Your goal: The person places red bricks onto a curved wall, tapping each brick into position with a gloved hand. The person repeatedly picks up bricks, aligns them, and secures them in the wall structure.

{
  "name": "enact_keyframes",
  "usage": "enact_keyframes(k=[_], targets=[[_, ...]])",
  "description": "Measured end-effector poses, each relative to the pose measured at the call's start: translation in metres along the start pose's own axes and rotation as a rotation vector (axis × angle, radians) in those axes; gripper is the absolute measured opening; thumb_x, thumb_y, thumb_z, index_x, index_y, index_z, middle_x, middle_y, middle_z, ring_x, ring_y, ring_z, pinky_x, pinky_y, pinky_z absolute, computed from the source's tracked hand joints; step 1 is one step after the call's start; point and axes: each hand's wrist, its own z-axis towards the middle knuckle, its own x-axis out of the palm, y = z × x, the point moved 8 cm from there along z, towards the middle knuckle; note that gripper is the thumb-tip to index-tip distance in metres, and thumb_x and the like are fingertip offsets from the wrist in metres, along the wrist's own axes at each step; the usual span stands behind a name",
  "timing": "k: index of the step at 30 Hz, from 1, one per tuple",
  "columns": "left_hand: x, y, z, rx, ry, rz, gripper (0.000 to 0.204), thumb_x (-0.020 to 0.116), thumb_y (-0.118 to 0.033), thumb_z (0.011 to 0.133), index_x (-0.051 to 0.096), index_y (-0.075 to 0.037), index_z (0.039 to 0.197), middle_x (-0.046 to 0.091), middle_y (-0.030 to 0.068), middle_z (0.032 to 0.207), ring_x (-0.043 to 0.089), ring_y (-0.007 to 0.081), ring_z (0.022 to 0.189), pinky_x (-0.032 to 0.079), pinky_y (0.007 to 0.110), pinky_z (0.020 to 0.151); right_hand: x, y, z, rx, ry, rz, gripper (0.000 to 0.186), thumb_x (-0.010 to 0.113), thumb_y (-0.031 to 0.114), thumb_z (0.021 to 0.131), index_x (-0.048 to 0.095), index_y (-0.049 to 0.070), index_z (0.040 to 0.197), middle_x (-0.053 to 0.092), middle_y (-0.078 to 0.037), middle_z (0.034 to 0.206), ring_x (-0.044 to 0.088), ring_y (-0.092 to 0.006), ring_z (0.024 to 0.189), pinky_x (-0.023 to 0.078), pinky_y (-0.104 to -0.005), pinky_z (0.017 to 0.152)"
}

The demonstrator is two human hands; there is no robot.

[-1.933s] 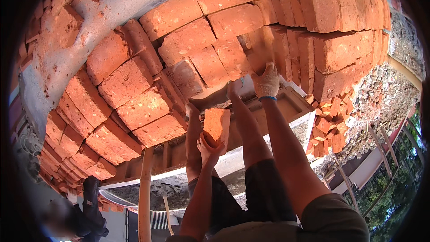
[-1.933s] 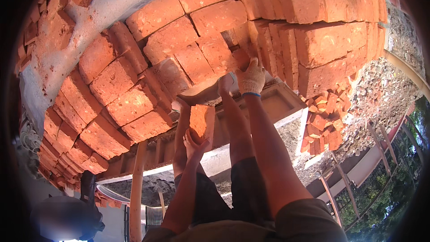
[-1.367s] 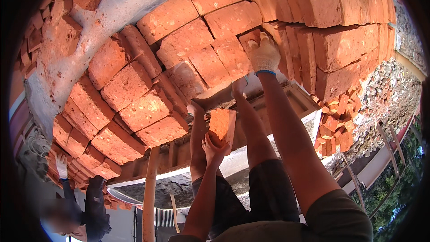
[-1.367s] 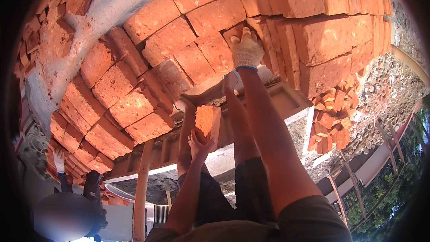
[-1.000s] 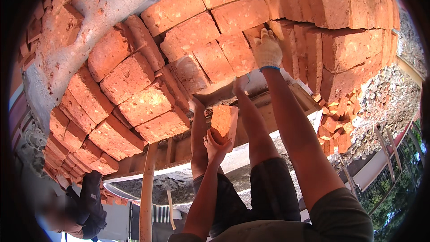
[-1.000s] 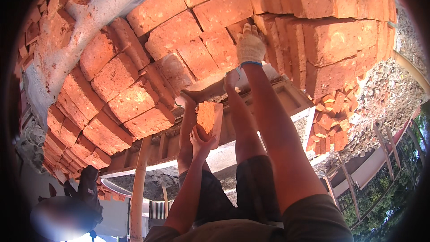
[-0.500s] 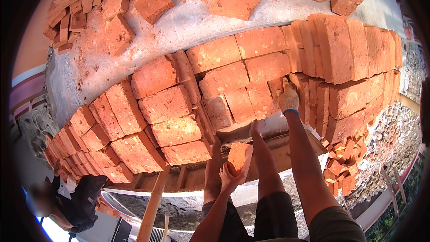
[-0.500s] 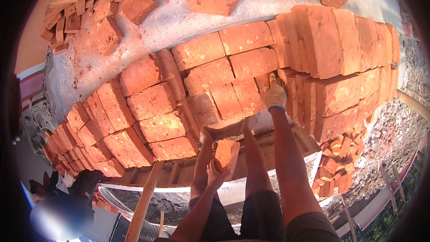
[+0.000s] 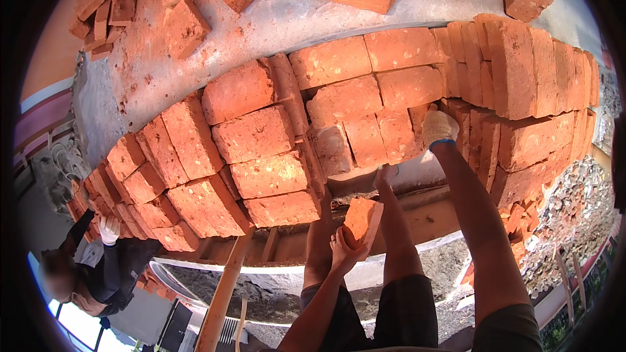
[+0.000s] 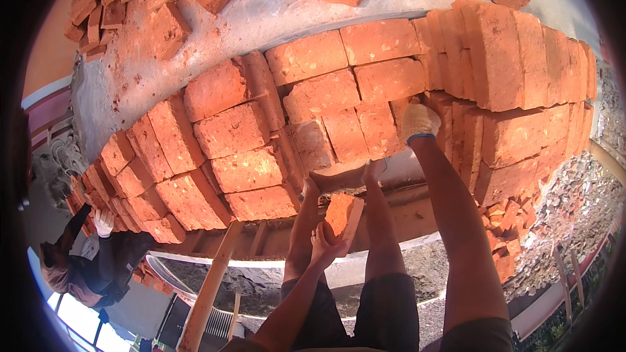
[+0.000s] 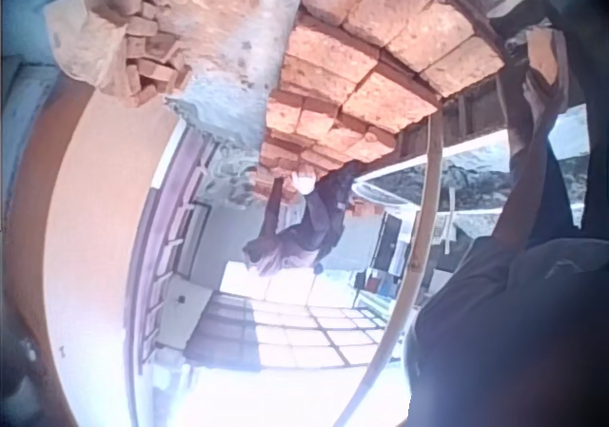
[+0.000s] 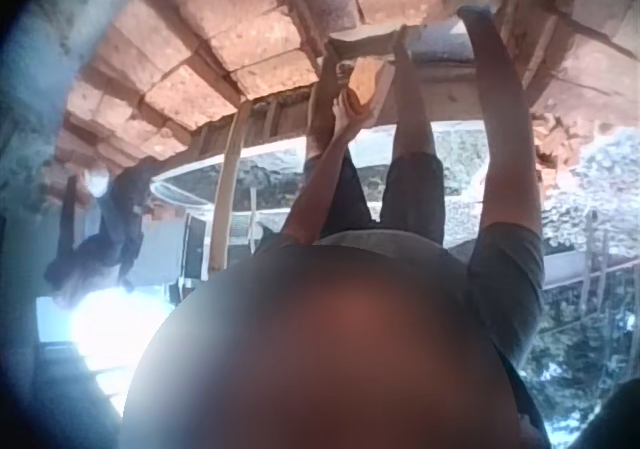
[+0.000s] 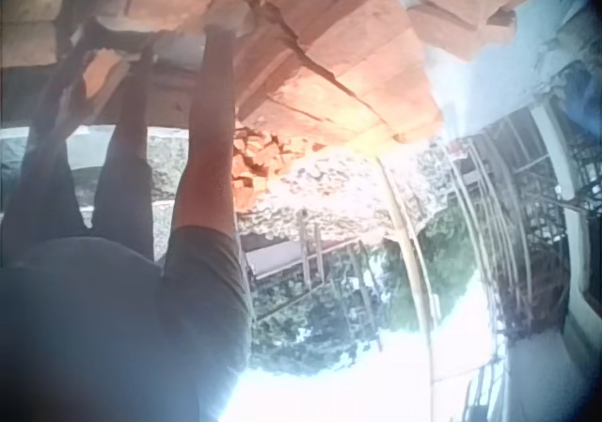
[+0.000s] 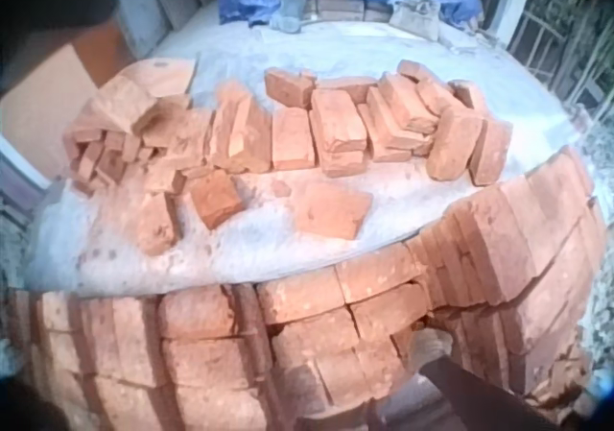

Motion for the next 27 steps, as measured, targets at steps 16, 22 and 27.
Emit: enact_keyframes(k=[16,22,27], targets=[[0.0,0.0,0.001,-0.03,0.008,-0.04,0.123,0.089,-0.055,0.071,0.026,0.0,0.161,0.04,0.0255,0.151,0.037,0.0441,0.143,0.032,0.053,0.121,0.003,-0.008,0.0,0.019,0.083,0.53,0.066,0.07,0.022,0.089,0.054,-0.003,0.149,0.067,-0.03,0.133,0.065,-0.0425,0.125,0.054,-0.0455,0.103],[0.008,0.007,0.007,-0.028,0.006,-0.018,0.119,0.09,-0.051,0.07,0.028,-0.003,0.159,0.041,0.0253,0.148,0.04,0.0451,0.14,0.034,0.056,0.119,0.0,-0.012,-0.005,0.048,0.198,0.582,0.072,0.067,0.033,0.098,0.044,0.004,0.16,0.058,-0.027,0.15,0.059,-0.0406,0.136,0.049,-0.0434,0.11],[0.011,0.001,0.01,-0.037,0.032,0.02,0.123,0.089,-0.05,0.069,0.025,-0.003,0.162,0.038,0.0274,0.153,0.037,0.0462,0.144,0.033,0.057,0.121,0.004,-0.009,-0.009,-0.054,0.114,0.475,0.065,0.059,0.032,0.106,0.042,0.003,0.161,0.049,-0.022,0.161,0.054,-0.037,0.143,0.047,-0.0435,0.117]])
